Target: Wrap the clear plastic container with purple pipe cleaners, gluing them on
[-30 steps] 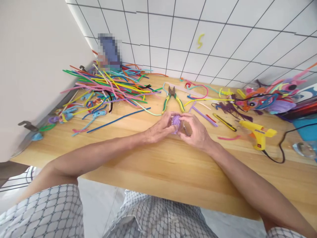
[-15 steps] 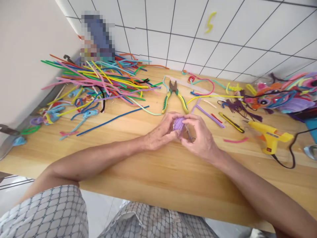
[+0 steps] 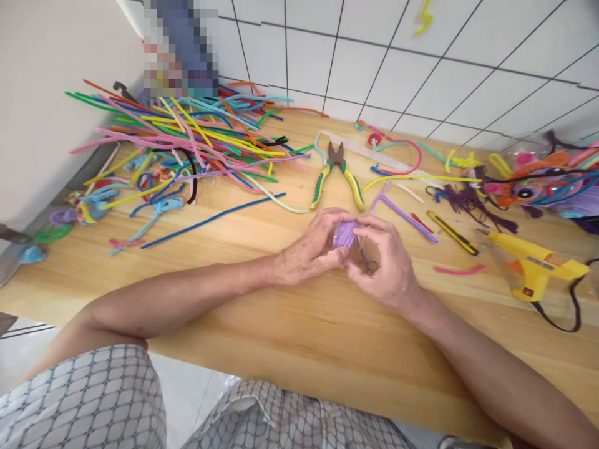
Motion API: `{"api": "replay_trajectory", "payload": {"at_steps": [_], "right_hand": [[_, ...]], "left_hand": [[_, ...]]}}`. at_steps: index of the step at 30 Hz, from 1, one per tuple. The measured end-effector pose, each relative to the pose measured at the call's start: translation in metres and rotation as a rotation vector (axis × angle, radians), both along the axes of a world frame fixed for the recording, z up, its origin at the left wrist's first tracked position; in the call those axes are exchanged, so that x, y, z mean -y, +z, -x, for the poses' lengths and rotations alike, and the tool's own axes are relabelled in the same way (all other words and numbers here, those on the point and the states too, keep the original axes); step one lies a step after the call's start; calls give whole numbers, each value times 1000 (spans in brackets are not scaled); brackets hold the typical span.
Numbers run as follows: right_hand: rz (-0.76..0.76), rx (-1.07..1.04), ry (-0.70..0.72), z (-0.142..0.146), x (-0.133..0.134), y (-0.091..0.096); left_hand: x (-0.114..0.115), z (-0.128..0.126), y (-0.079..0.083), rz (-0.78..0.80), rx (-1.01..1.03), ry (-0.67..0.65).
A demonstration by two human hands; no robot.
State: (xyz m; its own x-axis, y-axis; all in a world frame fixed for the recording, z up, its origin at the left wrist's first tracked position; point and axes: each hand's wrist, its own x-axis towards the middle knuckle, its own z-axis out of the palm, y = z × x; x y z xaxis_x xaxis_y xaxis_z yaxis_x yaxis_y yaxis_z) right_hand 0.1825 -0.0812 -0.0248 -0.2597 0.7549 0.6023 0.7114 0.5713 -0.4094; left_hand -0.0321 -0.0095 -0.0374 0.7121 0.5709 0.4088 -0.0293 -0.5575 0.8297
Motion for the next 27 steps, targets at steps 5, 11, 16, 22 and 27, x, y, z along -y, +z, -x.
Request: {"api": "replay_trajectory", "payload": {"at_steps": [5, 11, 16, 22, 27], "right_hand": [[-10, 4, 8, 1, 1, 0], [-32, 21, 1, 3, 2, -1], [-52, 11, -1, 3, 2, -3], [-79, 50, 3, 3, 2, -1], [-94, 41, -2, 5, 2, -2]], "left_hand": [[2, 3, 3, -1, -21, -4], [4, 3, 6, 73, -31, 11], [4, 2, 3, 70, -5, 17], [3, 2, 0, 49, 14, 18], [4, 3, 2, 80, 34, 18]]}}
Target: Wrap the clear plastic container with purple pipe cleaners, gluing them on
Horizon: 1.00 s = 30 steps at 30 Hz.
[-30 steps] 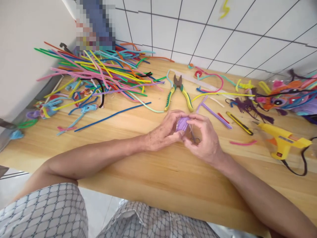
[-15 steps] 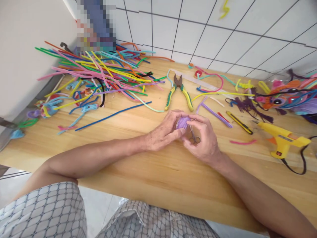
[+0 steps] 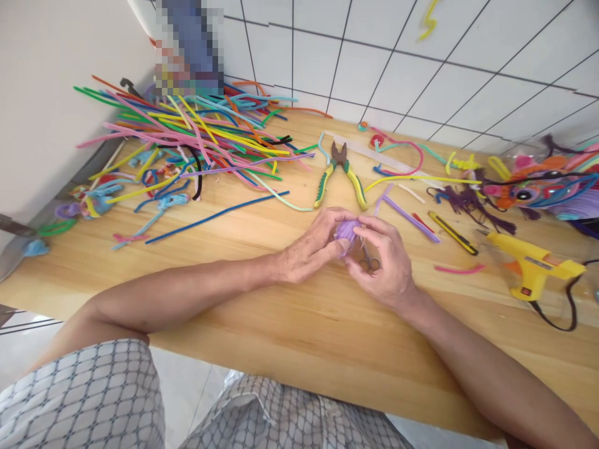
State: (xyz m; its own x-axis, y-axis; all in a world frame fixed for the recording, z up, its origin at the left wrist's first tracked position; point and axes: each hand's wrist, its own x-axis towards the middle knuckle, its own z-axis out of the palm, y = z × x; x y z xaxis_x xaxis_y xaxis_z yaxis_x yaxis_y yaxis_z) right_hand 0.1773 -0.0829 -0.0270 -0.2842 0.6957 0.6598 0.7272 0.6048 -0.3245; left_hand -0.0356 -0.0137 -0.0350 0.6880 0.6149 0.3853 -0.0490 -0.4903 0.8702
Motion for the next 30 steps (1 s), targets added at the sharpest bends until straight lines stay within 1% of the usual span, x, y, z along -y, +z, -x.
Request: {"api": "replay_trajectory", "payload": {"at_steps": [3, 12, 19, 25, 30], "right_hand": [[-15, -11, -3, 1, 0, -1], [-5, -3, -10, 2, 0, -1], [2, -24, 1, 2, 0, -2], [14, -69, -15, 3, 3, -4], [7, -28, -6, 2, 4, -3]], "left_hand": [[1, 1, 1, 31, 3, 8], [-2, -1, -1, 23, -3, 13], [-3, 0, -2, 51, -7, 8], [-1, -1, 0, 25, -8, 19], [1, -1, 0, -18, 5, 19]]}}
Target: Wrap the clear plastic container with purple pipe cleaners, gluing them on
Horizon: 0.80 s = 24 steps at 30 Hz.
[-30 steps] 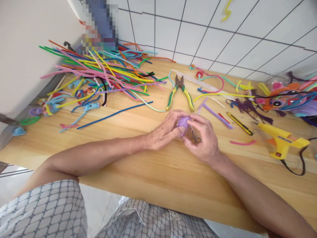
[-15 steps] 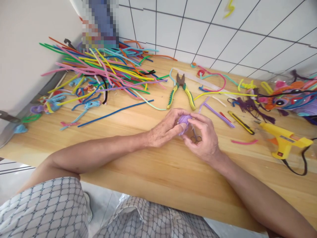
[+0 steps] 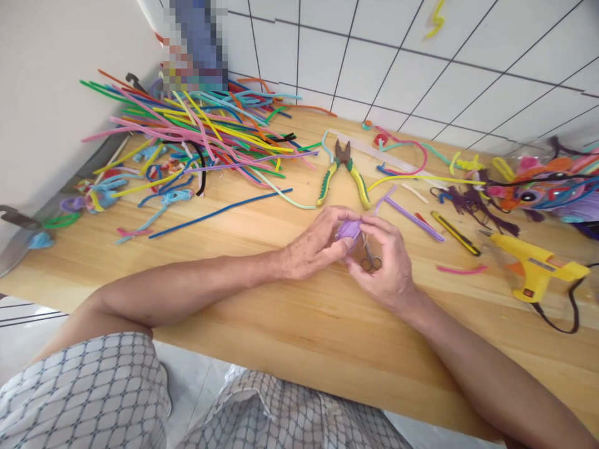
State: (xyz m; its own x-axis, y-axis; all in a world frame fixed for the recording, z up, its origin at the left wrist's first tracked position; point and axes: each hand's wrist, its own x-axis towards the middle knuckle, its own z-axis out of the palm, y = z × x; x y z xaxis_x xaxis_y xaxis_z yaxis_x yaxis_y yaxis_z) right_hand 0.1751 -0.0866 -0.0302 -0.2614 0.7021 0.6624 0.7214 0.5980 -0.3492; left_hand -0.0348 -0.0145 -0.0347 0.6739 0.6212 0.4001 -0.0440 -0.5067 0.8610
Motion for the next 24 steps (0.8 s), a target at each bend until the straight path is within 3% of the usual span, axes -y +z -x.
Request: {"api": "replay_trajectory", "payload": {"at_steps": [14, 24], "right_hand": [[-37, 40, 10, 0, -1, -1], [-36, 71, 2, 1, 0, -1]], "left_hand": [[0, 0, -1, -66, 0, 1], [1, -1, 2, 60, 2, 20]]}}
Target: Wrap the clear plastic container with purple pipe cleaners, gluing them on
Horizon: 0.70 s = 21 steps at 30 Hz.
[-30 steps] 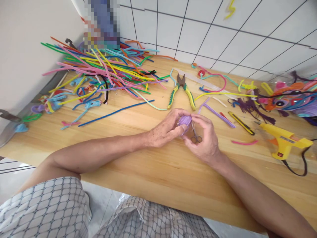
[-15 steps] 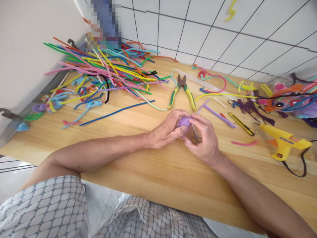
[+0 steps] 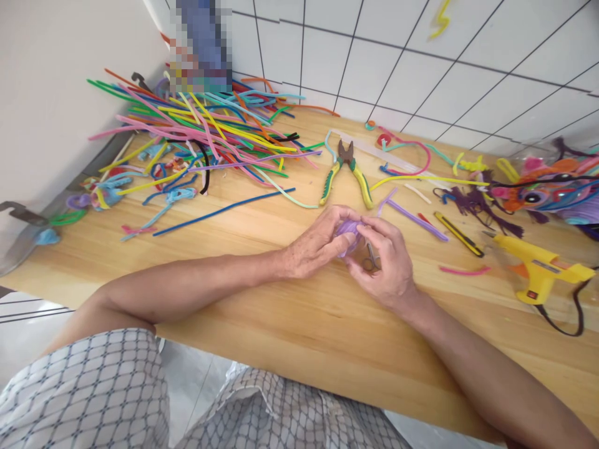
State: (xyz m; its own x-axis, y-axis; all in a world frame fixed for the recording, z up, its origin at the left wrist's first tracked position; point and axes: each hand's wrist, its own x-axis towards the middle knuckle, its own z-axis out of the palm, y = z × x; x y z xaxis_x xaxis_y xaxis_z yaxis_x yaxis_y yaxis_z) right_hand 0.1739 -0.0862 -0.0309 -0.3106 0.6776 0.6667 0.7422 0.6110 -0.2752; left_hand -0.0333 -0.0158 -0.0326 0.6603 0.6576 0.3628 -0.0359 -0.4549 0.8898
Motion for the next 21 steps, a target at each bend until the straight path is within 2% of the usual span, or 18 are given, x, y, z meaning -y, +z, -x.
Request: {"api": "replay_trajectory", "payload": {"at_steps": [7, 21], "right_hand": [[-47, 18, 21, 2, 0, 0], [-29, 2, 5, 2, 0, -3]], "left_hand": [[2, 1, 2, -1, 2, 11], [1, 0, 2, 70, 18, 12]]}}
